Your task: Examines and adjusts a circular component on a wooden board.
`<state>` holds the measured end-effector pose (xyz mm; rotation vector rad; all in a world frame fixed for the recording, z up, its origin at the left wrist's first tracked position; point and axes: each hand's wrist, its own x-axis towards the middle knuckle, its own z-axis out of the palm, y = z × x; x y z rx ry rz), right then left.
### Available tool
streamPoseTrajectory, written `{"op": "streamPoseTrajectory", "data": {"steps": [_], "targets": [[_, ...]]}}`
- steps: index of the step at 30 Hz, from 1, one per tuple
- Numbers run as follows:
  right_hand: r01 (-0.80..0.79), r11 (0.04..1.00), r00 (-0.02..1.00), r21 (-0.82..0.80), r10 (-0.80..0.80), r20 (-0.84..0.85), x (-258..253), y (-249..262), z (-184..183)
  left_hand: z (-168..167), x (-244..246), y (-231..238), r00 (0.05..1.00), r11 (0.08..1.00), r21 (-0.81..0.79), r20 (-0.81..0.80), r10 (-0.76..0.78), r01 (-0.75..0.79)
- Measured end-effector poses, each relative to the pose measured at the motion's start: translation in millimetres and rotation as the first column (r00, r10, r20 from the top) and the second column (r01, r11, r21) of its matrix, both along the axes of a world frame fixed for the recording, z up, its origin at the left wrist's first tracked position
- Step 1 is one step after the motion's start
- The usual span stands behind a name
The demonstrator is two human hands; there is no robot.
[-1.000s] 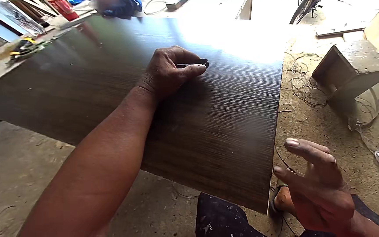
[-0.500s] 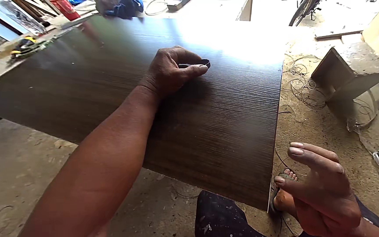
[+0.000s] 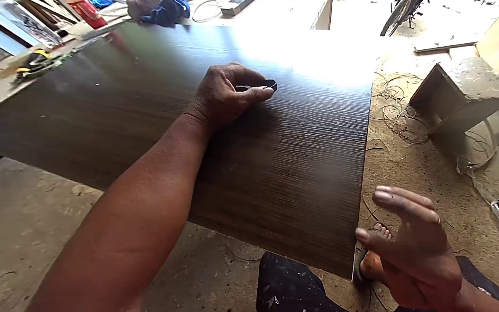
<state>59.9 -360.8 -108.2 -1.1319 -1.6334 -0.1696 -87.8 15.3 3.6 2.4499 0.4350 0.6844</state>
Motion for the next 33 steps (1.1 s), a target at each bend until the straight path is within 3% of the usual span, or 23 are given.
{"op": "streamPoseTrajectory", "data": {"steps": [27, 33], "targets": [[-0.032, 0.999, 0.999, 0.038, 0.031, 0.025, -4.7, -7.0, 3.8, 1.7, -0.2, -2.2, 0.999, 1.000, -0.003, -0.024, 0.026, -0.026], [0.064, 0.998, 0.997, -0.018, -0.064, -0.048, -1.4, -0.1, -3.8, 2.2, -0.8, -2.9, 0.999, 1.000, -0.008, -0.026, 0.026, -0.027]]}}
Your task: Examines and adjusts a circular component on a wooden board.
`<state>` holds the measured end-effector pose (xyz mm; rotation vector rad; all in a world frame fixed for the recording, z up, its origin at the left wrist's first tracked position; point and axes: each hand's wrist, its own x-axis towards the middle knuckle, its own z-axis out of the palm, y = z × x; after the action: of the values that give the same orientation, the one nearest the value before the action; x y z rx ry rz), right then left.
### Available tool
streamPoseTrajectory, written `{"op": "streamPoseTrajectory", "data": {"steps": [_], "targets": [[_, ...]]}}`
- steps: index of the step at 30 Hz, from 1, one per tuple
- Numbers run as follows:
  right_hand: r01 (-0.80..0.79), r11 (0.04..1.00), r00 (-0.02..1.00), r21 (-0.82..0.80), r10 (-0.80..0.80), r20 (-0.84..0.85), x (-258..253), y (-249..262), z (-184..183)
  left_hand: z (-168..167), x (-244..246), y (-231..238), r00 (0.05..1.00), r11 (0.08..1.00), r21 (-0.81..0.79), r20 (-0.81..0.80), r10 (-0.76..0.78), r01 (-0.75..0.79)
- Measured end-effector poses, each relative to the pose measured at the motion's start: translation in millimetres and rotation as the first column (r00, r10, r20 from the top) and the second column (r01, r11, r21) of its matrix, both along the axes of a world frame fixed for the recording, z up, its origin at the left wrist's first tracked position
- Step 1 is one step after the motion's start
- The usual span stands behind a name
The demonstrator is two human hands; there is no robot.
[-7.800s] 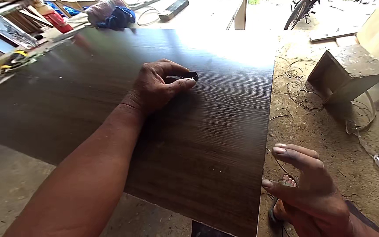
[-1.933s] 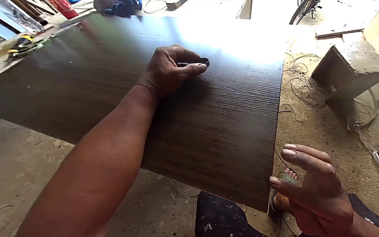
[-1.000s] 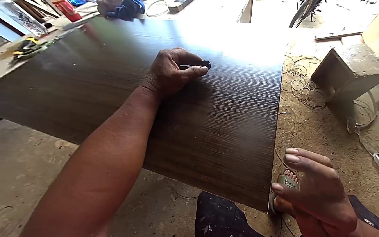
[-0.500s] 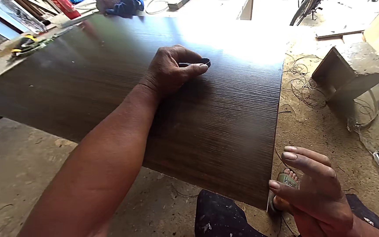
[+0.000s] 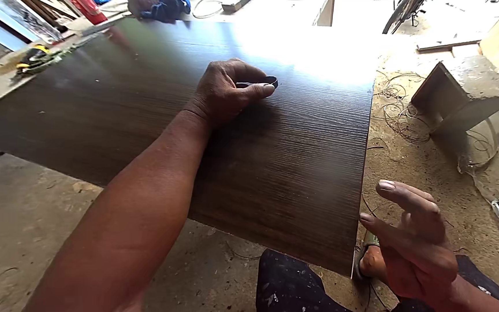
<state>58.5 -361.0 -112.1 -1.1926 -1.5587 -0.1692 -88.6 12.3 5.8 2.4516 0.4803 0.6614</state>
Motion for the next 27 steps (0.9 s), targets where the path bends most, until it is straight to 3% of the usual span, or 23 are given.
{"op": "streamPoseTrajectory", "data": {"steps": [6, 27], "targets": [[-0.088, 0.995, 0.995, 0.040, 0.086, 0.049, -8.4, -10.5, 6.7, 0.3, 0.6, -0.3, 1.000, 1.000, 0.004, -0.007, 0.017, -0.017], [-0.088, 0.995, 0.994, 0.057, 0.084, 0.069, -10.1, -9.2, 5.9, -1.4, 0.9, 1.8, 1.000, 1.000, -0.015, -0.003, 0.006, -0.006]]}}
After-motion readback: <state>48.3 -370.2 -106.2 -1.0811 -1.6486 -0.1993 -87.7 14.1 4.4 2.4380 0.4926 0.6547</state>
